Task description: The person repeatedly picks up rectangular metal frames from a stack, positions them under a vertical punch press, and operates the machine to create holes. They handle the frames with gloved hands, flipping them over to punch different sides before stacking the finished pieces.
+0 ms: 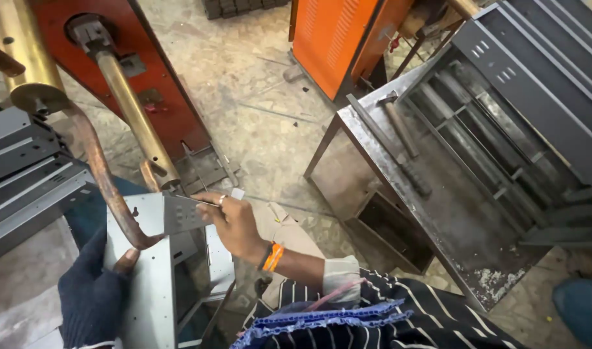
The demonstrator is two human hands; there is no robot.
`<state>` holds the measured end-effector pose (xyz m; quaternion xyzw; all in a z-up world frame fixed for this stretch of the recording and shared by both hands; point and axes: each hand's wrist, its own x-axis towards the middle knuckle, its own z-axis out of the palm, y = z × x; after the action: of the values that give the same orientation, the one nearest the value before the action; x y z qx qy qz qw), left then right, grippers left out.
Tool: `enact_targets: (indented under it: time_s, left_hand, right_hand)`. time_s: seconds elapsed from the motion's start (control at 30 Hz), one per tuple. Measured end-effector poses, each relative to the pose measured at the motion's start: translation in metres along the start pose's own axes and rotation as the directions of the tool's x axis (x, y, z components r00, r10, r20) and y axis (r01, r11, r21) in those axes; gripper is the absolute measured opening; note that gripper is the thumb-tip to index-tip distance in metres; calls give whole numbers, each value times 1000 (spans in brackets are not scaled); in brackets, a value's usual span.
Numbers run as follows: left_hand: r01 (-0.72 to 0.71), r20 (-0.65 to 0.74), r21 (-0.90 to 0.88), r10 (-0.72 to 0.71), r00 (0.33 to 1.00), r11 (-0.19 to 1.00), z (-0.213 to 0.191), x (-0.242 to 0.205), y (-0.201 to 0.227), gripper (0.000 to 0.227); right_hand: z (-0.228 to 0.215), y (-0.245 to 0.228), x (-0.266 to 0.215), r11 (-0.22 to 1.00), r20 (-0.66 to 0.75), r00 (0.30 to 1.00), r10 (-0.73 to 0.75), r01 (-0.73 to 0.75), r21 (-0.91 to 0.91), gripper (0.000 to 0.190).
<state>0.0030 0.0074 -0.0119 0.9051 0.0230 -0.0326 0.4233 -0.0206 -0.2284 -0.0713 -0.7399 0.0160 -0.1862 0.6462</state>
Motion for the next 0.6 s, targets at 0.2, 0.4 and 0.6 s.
enact_targets:
  time_s: [0.2,0.4,0.6]
  left_hand:
    - [23,-32,-128,-28,999,991,9,6,-21,69]
    - [-78,-68,-58,74,995,995,7,6,-13,61]
    - [30,-50,-128,-37,998,991,9,8,-9,62]
  right_hand:
    - [5,8,4,993,111,989,-101,94,68,37]
    - [-3,-5,21,964,63,962,-264,265,-2,30]
    - [1,20,26,969,181,979,-91,45,245,31]
